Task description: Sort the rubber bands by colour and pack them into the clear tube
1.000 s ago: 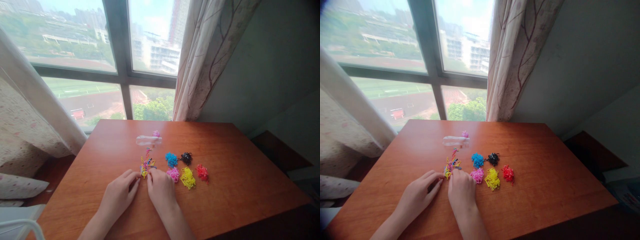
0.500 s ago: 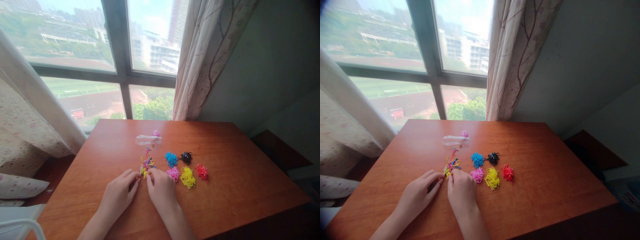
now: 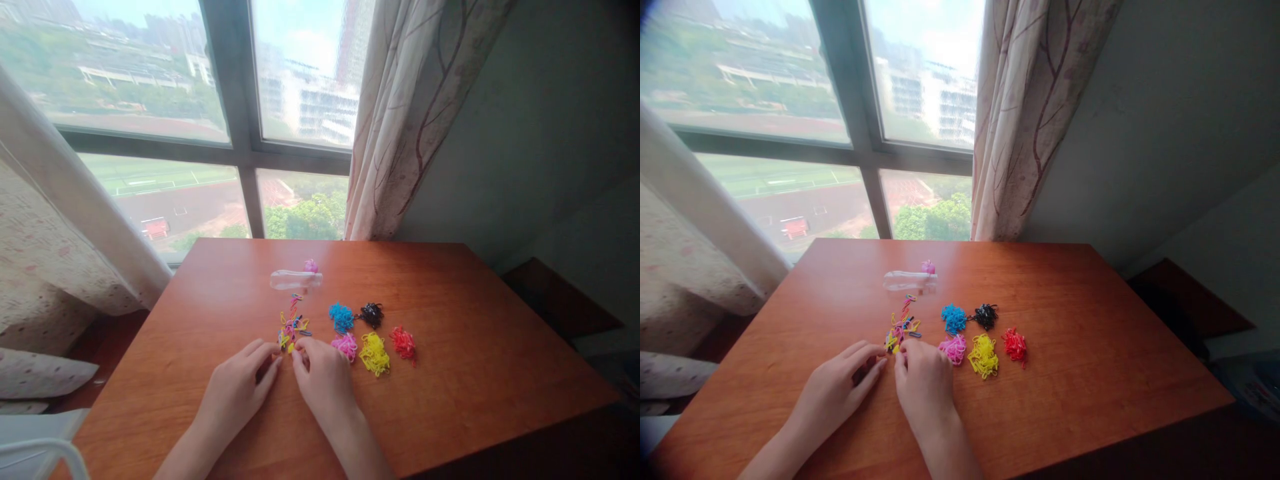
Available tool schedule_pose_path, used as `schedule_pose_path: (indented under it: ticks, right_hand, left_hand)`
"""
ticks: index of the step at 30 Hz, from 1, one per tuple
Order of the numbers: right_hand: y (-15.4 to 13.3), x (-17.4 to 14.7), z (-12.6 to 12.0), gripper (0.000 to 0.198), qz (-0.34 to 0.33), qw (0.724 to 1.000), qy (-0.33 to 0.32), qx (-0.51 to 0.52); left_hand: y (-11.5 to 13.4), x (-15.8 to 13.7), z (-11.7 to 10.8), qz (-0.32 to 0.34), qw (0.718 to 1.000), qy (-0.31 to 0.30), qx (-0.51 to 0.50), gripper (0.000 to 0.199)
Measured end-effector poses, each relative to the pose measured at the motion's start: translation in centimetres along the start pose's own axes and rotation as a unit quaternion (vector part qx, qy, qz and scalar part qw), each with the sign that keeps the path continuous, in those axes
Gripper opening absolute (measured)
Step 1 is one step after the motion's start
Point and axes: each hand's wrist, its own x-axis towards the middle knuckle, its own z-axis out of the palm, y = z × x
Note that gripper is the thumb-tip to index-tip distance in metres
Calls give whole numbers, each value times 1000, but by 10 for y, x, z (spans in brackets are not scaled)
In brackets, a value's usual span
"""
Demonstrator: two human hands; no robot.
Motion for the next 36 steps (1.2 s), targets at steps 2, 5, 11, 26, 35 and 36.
schedule_pose_path:
  ticks: [2, 5, 11, 26, 35, 36]
  right_hand:
    - [0, 0, 1, 12, 1, 1000, 5, 27]
    - [-2, -1, 2, 13, -1, 996, 8, 88]
    - [-4, -2, 2, 13, 11, 982, 0, 186]
    - [7, -1, -2, 13, 4, 994, 18, 105]
    - [12, -15, -21, 15, -21, 996, 58, 63]
    - [15, -18, -25, 16, -21, 996, 63, 61]
  left_hand:
    - [0, 0, 1, 9, 1000, 5, -24, 20]
    - [-2, 0, 2, 22, 998, 9, -58, 19]
    - [-4, 1, 3, 40, 995, 31, -88, 15]
    - [-1, 2, 0, 16, 997, 29, -65, 14]
    - [-2, 1, 1, 10, 998, 42, -46, 19]
    - [-2, 1, 1, 9, 998, 42, -41, 19]
